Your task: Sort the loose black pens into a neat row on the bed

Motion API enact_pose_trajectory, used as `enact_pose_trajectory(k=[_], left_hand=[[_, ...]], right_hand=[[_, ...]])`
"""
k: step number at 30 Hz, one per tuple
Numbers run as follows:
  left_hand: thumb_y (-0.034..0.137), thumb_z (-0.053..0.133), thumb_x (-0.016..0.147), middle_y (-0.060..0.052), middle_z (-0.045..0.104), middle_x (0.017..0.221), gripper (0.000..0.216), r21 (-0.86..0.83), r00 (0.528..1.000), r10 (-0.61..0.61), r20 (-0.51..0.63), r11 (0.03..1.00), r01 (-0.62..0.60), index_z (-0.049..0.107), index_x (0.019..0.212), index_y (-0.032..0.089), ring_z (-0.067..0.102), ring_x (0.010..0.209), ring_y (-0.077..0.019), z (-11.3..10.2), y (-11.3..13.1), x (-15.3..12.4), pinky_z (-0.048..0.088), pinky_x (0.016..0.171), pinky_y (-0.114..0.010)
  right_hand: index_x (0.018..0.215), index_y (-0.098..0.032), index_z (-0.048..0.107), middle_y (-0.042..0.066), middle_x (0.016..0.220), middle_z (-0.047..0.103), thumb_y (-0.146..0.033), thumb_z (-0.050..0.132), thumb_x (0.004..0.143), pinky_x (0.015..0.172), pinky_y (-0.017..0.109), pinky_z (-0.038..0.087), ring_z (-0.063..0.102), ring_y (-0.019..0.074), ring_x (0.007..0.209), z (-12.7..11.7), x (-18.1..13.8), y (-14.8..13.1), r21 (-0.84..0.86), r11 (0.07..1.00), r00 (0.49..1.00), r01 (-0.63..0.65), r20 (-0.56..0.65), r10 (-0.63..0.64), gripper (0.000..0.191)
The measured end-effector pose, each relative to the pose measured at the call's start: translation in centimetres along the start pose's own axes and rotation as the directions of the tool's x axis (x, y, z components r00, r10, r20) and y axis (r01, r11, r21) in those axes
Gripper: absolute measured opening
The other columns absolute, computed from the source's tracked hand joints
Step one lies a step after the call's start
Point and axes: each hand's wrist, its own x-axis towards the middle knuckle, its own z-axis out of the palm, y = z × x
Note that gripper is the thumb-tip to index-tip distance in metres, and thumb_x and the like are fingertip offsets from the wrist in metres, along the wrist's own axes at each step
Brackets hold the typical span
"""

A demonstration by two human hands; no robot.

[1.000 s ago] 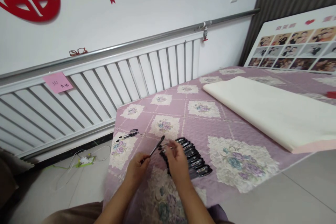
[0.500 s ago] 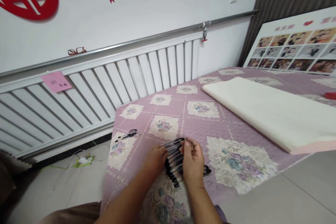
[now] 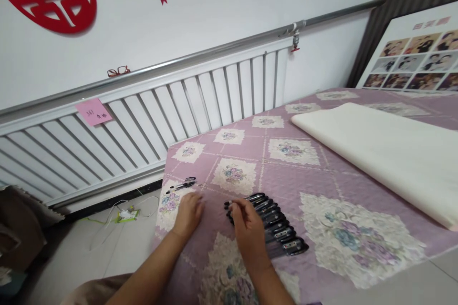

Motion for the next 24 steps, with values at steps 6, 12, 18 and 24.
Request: enact_pose_trajectory(k=[6,12,18,24], left_hand=[[0.023,0.053,0.083,-0.009,0.059,0.110,0.026,0.108,0.984,-0.170,-0.051,0.979,0.174,0.060,0.108,0.018,0.050,0.106,-0.0233,-0.8,-6.3,2.2,0.037,0.093,-0.038],[0.028,0.053,0.084,-0.008,0.055,0.116,0.028,0.181,0.968,-0.243,-0.062,0.951,0.250,0.058,0.111,0.022,0.046,0.110,-0.0243,-0.1,-7.7,2.5,0.035,0.092,-0.037],[0.032,0.051,0.086,-0.008,0.055,0.110,0.031,0.228,0.966,-0.252,-0.062,0.938,0.260,0.057,0.115,0.024,0.046,0.106,-0.0253,0.0,-7.5,2.5,0.035,0.088,-0.037],[0.030,0.053,0.085,-0.007,0.054,0.110,0.022,0.242,0.970,-0.233,-0.065,0.940,0.242,0.060,0.105,0.024,0.045,0.106,-0.0240,-0.5,-7.0,2.5,0.034,0.087,-0.036]], right_hand=[[0.092,-0.022,0.061,0.004,0.085,0.067,-0.028,0.047,0.087,0.073,0.031,0.050,0.064,0.0193,0.079,2.0,-1.0,0.9,-0.221,0.929,0.926,0.297,0.306,-0.224,0.016],[0.092,-0.023,0.061,0.005,0.088,0.068,-0.023,0.045,0.088,0.075,0.032,0.050,0.063,0.0197,0.083,3.0,-1.5,1.3,-0.318,0.823,0.813,0.471,0.518,-0.265,0.016],[0.093,-0.022,0.062,0.005,0.089,0.069,-0.021,0.045,0.088,0.075,0.032,0.050,0.064,0.0196,0.083,3.4,-1.4,1.8,-0.364,0.793,0.802,0.487,0.546,-0.242,0.018],[0.093,-0.023,0.063,0.005,0.088,0.069,-0.022,0.045,0.088,0.075,0.033,0.050,0.064,0.0202,0.082,3.8,-1.5,1.6,-0.384,0.782,0.796,0.491,0.562,-0.224,0.019]])
